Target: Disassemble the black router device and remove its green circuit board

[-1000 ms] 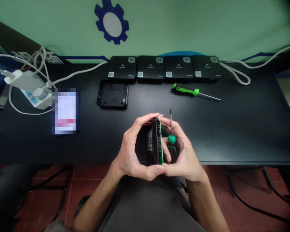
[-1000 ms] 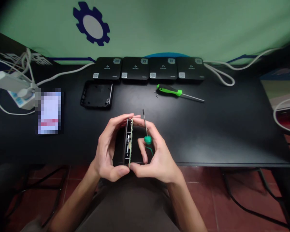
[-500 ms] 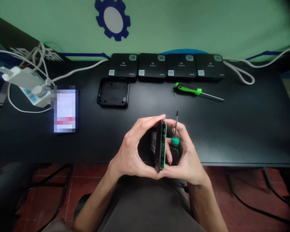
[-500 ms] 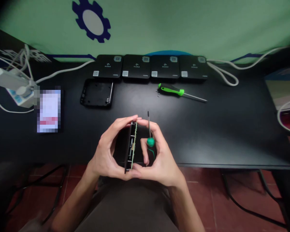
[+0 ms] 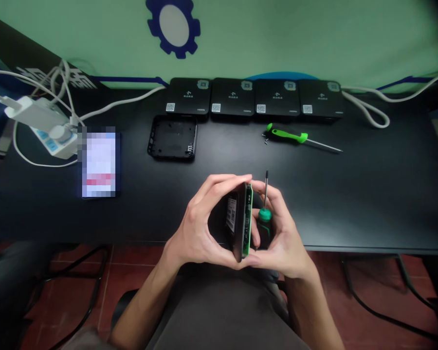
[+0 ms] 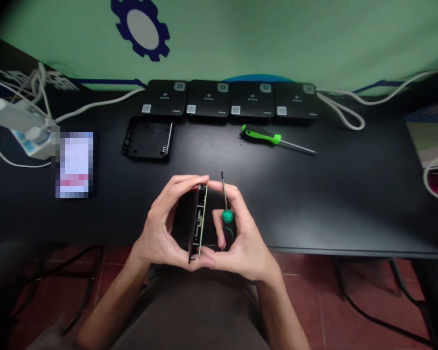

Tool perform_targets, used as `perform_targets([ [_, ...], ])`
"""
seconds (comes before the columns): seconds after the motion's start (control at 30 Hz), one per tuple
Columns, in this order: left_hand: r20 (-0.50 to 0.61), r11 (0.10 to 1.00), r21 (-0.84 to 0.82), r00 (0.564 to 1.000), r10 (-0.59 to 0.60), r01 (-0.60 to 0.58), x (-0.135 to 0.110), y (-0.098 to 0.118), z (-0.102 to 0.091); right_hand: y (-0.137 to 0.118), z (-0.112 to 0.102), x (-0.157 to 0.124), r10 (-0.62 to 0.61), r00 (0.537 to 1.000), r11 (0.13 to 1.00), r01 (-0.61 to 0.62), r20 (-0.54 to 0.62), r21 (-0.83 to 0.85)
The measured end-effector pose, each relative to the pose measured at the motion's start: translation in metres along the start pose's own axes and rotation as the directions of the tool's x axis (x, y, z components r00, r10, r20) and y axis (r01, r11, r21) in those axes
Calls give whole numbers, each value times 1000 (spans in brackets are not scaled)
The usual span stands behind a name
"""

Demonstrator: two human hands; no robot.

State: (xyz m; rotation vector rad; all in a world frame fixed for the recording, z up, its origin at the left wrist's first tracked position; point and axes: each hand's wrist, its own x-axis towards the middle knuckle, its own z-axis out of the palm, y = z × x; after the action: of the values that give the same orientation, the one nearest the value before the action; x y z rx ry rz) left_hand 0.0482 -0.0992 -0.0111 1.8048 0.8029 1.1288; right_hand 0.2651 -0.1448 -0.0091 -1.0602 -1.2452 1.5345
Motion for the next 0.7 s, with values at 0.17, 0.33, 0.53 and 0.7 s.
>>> perform_targets([
  [0.17,-5,1000,8,1000,7,-7,-1,0,0,2,0,-2,10,1000,1000,-10,-7,-8],
  [0.33,-5,1000,13,1000,2,-2,-1,2,0,1,0,-2,24,1000,1000,-24,-18,-6],
  [0.53,-62,995,78,996,69,-64,-1,1,1,1,-1,1,3,1000,1000,-3,7,-5],
  [0.7,-85,998,48,995,55,-51,-2,1,2,0,0,1,-6,1000,1000,6,5,-24],
])
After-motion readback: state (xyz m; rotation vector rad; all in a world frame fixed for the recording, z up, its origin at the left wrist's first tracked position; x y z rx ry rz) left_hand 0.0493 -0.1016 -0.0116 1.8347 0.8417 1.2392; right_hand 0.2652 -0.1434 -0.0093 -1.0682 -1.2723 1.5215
